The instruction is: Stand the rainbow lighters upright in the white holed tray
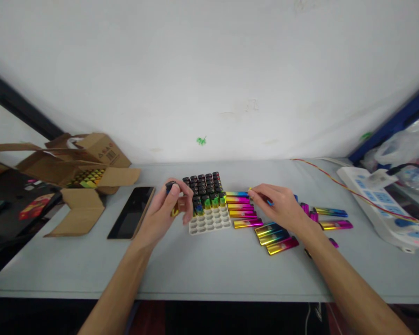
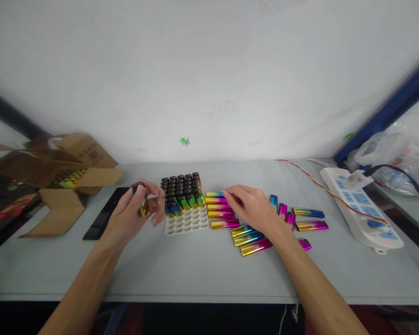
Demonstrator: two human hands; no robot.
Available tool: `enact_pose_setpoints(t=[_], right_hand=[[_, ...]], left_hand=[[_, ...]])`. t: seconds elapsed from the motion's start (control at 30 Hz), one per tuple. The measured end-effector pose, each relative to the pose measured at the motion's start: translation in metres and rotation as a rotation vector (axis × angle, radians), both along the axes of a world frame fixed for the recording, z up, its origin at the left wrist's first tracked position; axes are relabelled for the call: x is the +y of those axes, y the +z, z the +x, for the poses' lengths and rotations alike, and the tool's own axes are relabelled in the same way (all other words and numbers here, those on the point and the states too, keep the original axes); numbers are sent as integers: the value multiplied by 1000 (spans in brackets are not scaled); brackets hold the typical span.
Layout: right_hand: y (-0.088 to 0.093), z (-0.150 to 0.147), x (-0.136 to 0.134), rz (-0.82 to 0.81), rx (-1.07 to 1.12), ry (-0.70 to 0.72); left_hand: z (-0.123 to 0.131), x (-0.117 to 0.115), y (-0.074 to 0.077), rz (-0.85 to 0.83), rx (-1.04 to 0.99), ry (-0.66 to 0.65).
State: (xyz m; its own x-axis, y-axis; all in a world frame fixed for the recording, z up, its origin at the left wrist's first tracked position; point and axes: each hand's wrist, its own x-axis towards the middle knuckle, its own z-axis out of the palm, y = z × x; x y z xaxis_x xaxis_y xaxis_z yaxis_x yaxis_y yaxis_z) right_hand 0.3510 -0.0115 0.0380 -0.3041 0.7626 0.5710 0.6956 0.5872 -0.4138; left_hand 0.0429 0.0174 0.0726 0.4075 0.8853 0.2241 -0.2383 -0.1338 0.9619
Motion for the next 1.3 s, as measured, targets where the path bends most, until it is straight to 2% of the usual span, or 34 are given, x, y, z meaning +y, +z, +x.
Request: enact_pose_setpoints(t=[0.07,0.17,0.2,0.27,0.37,0.57,0.8,0.93,1.07,1.13,1.2,1.3], right_hand=[[-1,1,0,1,-13,-10],[0,2,0,1,-33,-20],[0,2,0,-1,-37,-22],[1,1,0,-14,-46,-22],[2,0,-1,-28,-63,-21],[4,-2,-1,-49,-74,-11],[5,-3,-2,-65,-108,-17],[4,-3,-2,-78,-114,-9],[3,-2,-2,-83,-110,-7],[2,-2,-1,-85,-105,0],[2,-2,-2,-88,-106,5],[3,-3,-2,-103,-120,-4]], left_hand=[[2,0,-4,194,94,103],[6,0,-11,557,374,331],[8,0,-14,653,469,375],[13,2,-21,762,607,374],[18,8,-29,828,729,308],[20,16,-33,985,894,320],[16,17,-35,1028,712,430],[18,14,-30,967,626,517],[18,12,-24,834,473,412],[16,13,-22,800,463,368],[13,14,-19,845,531,332],[10,16,-18,1005,664,280]])
